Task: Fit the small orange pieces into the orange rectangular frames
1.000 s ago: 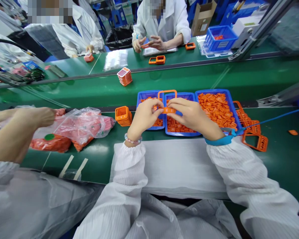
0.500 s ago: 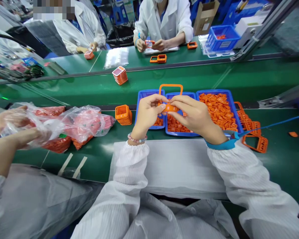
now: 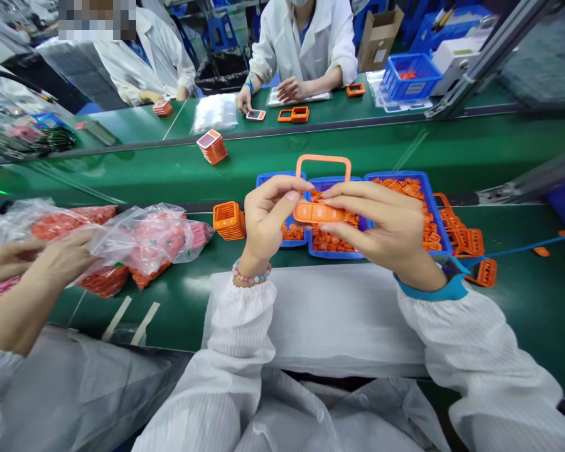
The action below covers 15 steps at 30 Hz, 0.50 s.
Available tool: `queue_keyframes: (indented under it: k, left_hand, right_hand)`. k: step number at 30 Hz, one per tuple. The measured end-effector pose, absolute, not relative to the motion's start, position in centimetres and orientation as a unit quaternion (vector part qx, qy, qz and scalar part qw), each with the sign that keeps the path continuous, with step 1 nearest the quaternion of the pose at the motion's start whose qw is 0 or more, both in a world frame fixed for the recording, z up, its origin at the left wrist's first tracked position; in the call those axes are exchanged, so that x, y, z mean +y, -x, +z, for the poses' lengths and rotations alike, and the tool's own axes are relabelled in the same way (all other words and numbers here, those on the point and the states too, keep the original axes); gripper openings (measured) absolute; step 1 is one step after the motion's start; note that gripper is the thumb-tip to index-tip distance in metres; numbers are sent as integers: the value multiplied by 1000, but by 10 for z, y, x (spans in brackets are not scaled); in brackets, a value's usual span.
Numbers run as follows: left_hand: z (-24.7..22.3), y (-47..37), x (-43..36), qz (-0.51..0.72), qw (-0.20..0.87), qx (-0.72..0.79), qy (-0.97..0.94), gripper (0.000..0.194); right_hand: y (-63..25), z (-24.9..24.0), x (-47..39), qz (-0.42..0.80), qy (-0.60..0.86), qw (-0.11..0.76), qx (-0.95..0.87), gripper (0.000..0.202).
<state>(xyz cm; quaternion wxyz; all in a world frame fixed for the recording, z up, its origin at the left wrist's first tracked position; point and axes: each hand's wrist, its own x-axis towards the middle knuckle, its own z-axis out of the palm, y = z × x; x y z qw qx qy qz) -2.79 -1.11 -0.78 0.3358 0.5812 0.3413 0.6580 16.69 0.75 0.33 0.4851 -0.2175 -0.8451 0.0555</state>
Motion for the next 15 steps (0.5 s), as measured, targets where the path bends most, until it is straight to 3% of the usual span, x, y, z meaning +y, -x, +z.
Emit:
queue_keyframes:
  k: [8, 13, 15]
  left_hand:
    - [-2, 27, -20, 678, 270, 304, -612, 16]
    - [1, 26, -23, 683, 258, 307, -611, 17]
    - [2, 26, -24, 683, 252, 310, -611, 17]
  right_hand:
    - [-170, 11, -4, 34, 211, 502, -838, 25]
    - [-168, 9, -10, 125, 205, 543, -805, 89]
    - [-168, 8, -13, 139, 239, 551, -787, 96]
